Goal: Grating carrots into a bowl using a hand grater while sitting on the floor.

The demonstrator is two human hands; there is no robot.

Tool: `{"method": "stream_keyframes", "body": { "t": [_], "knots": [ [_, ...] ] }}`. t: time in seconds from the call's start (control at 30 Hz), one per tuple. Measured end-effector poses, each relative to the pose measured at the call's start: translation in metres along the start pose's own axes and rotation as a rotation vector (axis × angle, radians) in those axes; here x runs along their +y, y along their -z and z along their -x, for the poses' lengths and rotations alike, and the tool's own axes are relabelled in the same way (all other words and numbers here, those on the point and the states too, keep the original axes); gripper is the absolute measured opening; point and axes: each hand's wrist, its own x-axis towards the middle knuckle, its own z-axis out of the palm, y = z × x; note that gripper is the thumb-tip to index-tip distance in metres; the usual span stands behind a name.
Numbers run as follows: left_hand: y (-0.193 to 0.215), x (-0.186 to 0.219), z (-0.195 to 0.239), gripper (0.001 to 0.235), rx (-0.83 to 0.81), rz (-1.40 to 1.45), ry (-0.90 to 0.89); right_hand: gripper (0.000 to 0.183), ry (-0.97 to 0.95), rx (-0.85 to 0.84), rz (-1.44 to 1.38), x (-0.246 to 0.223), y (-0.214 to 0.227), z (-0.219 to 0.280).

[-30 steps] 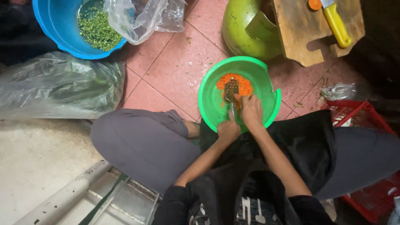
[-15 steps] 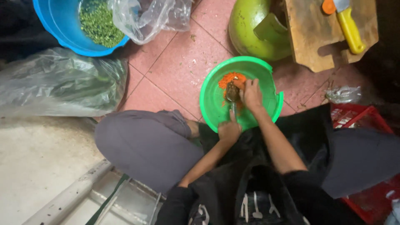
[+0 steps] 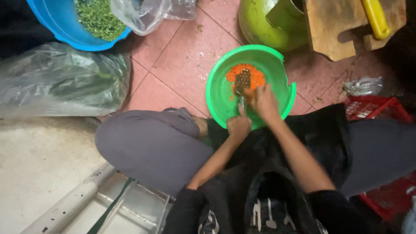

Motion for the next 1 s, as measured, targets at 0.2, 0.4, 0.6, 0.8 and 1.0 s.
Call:
{"method": "stream_keyframes", "body": {
  "t": [0.2,0.4,0.6,0.8,1.0],
  "knots": [
    [-0.008,0.0,0.008,0.08,-0.043,-0.096,0.009,0.031,0.067,0.201,0.085,0.005,-0.046,-0.037],
    [0.015,0.005,-0.004,0.086,-0.192,0.106,0.129,0.038,0.04,-0.032,-0.009,-0.009,0.007,-0.024],
    [-0.013,0.006,-0.018,0.085,-0.339,0.235,0.155,0.037,-0.032,-0.006,0.022,0.004,-0.069,-0.029],
    [-0.01,0.016,-0.024,0.077,-0.416,0.301,0.309,0.044,-0.074,-0.042,0.012,0.018,-0.049,-0.059],
    [-0.004,0.011,-0.016,0.079,-0.337,0.271,0.332,0.049,-0.032,-0.05,-0.048,0.008,-0.043,-0.045]
  ]
}}
